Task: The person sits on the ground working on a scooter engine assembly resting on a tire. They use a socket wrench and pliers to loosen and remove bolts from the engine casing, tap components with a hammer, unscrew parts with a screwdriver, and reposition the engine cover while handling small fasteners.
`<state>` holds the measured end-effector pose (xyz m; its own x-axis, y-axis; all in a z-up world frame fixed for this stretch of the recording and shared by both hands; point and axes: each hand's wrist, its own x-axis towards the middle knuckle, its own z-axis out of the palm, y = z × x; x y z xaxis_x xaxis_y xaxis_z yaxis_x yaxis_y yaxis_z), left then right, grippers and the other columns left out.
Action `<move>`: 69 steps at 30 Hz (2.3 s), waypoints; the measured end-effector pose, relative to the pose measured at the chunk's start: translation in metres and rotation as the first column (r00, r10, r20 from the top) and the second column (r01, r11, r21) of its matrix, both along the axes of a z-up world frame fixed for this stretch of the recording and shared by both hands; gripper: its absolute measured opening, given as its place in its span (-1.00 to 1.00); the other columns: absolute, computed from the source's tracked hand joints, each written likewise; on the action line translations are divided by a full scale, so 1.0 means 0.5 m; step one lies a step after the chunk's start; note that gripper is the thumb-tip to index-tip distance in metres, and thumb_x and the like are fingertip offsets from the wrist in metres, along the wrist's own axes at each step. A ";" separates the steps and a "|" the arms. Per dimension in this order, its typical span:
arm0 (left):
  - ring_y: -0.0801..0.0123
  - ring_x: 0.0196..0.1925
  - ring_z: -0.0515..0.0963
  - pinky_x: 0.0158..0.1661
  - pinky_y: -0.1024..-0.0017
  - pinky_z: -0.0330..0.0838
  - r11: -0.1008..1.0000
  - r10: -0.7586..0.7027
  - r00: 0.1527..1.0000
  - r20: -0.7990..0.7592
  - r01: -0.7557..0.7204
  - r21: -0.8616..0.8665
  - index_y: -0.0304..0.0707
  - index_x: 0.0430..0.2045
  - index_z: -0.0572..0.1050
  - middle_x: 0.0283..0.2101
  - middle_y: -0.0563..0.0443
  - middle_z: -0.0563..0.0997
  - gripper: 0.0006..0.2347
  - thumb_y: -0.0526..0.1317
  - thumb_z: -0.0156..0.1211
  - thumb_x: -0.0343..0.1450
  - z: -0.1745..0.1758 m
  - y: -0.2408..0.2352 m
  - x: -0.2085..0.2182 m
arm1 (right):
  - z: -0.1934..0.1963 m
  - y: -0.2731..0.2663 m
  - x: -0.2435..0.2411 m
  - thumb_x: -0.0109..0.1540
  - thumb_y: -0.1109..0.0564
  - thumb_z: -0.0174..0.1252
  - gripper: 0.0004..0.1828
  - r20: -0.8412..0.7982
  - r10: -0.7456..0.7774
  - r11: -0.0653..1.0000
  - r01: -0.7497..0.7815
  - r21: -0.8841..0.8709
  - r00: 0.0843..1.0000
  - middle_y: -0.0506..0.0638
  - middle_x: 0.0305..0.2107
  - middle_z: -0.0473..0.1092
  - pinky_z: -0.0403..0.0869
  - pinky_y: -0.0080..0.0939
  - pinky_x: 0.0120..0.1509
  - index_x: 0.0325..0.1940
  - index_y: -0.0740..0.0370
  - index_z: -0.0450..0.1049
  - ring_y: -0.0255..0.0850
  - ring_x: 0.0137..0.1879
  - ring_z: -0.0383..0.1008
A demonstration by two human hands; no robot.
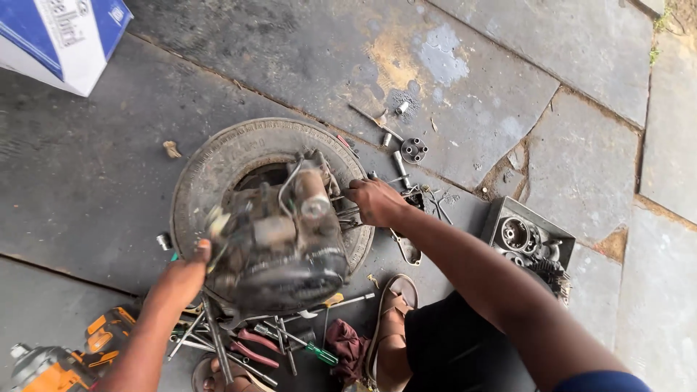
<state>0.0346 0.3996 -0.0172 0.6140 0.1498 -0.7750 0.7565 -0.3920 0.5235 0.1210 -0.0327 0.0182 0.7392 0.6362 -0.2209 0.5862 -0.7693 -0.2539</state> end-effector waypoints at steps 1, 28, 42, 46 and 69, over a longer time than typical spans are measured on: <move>-0.12 0.40 0.43 0.33 0.07 0.24 1.000 0.004 1.000 0.009 -0.004 0.007 -0.41 0.24 0.44 0.29 -0.39 0.51 -0.23 0.37 -0.27 0.46 0.029 -0.012 -0.003 | -0.001 0.013 0.010 -0.05 0.41 0.13 -0.37 0.009 0.004 1.000 -0.004 0.007 1.000 0.21 -0.01 0.47 0.45 0.04 0.25 0.13 0.25 0.51 0.06 0.11 0.49; -0.24 0.08 0.61 0.06 0.03 0.43 0.917 0.134 0.974 0.185 -0.193 0.350 -0.45 -0.04 0.59 0.01 -0.43 0.64 -0.55 0.05 -0.03 0.59 -0.042 -0.080 0.093 | 0.070 0.145 0.063 0.43 -0.30 -0.25 -0.40 0.009 -0.328 0.851 0.299 -0.431 0.945 0.00 -0.38 0.46 0.28 -0.02 -0.10 -0.31 0.12 0.52 -0.17 -0.23 0.41; -0.33 0.07 0.52 0.02 -0.15 0.32 0.903 -0.048 0.998 -0.046 0.063 0.426 -0.46 -0.03 0.54 0.03 -0.44 0.56 -0.48 0.13 -0.10 0.53 -0.134 -0.100 0.064 | 0.045 0.135 0.096 0.42 -0.41 -0.29 -0.33 -0.075 -0.402 0.822 0.324 -0.468 0.912 -0.17 -0.73 0.17 0.11 -0.21 -0.59 -0.52 0.03 0.35 -0.34 -0.64 -0.06; -0.26 -0.19 0.71 -0.11 -0.07 0.50 0.935 0.215 0.975 0.061 -0.224 0.275 -0.55 -0.33 0.66 -0.24 -0.44 0.72 -0.47 0.04 -0.14 0.61 -0.175 -0.131 0.015 | 0.019 0.115 0.094 0.40 -0.49 -0.28 -0.26 -0.033 -0.455 0.781 0.381 -0.495 0.890 -0.20 -0.74 0.12 0.09 -0.21 -0.57 -0.63 0.02 0.30 -0.35 -0.62 -0.10; -0.28 -0.41 0.53 -0.36 -0.04 0.36 0.690 0.051 0.726 0.686 -0.522 0.501 -0.53 -0.49 0.50 -0.45 -0.39 0.55 -0.66 -0.19 0.03 0.62 0.110 -0.200 -0.197 | 0.052 0.066 -0.001 0.25 -0.51 0.12 -0.34 0.362 -0.283 0.942 0.187 0.278 0.888 -0.07 -0.63 0.48 0.45 -0.10 -0.32 -0.56 0.08 0.53 -0.16 -0.47 0.51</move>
